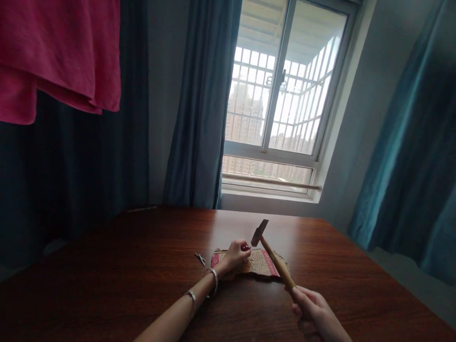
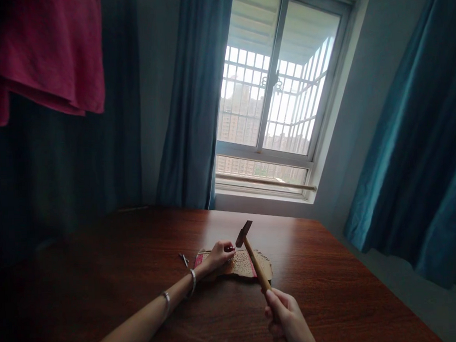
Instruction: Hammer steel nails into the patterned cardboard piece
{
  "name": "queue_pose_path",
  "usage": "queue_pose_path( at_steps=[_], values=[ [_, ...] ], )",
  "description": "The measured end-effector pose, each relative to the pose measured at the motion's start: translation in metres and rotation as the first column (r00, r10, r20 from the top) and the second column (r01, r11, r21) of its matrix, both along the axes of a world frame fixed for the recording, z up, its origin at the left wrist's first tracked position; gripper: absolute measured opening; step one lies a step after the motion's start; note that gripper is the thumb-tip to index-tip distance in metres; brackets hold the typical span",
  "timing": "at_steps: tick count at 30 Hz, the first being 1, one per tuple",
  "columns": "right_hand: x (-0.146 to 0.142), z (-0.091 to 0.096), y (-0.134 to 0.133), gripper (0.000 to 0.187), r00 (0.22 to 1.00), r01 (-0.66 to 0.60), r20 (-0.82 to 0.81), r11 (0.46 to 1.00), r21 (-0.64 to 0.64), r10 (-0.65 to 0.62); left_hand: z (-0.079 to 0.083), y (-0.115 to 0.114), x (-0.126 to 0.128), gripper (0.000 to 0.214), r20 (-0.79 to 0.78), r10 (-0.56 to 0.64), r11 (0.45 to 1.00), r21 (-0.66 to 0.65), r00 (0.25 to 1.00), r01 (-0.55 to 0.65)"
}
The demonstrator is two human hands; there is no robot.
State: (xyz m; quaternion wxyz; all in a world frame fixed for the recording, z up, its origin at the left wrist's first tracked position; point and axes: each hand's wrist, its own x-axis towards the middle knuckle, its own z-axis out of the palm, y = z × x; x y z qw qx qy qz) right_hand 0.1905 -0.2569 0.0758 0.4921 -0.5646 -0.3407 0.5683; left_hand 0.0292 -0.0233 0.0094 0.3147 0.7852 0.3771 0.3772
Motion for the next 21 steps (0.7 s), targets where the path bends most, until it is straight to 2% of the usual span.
queue_pose_path(
  at_steps=[3, 7, 12, 21],
  values=[
    [0.0004, 0.0030, -0.0013, 0.052, 1.000, 0.006, 0.002, 1.000, 0.009, -0.006, 0.0010, -0.0004, -0.0007, 0.013, 0.006, -0.004, 1.000, -0.007, 1.000, 0.004],
    [0.0012, 0.0067, -0.0032, 0.050, 0.999, -0.048, 0.020, 0.999, 0.013, 0.048, -0.0006, 0.0015, -0.0006, 0.014, 0.000, -0.025, 1.000, -0.003, 1.000, 0.025],
    [-0.0019, 0.0093, -0.0048, 0.048, 0.999, -0.014, 0.047, 1.000, 0.022, 0.013, -0.0021, 0.0028, 0.0000, 0.015, -0.004, -0.017, 1.000, 0.010, 1.000, 0.017],
    [-0.0030, 0.0075, -0.0026, 0.051, 0.998, -0.026, 0.059, 0.999, 0.039, 0.024, -0.0016, 0.0018, -0.0001, 0.013, 0.007, -0.035, 0.999, 0.015, 0.999, 0.035]
  ],
)
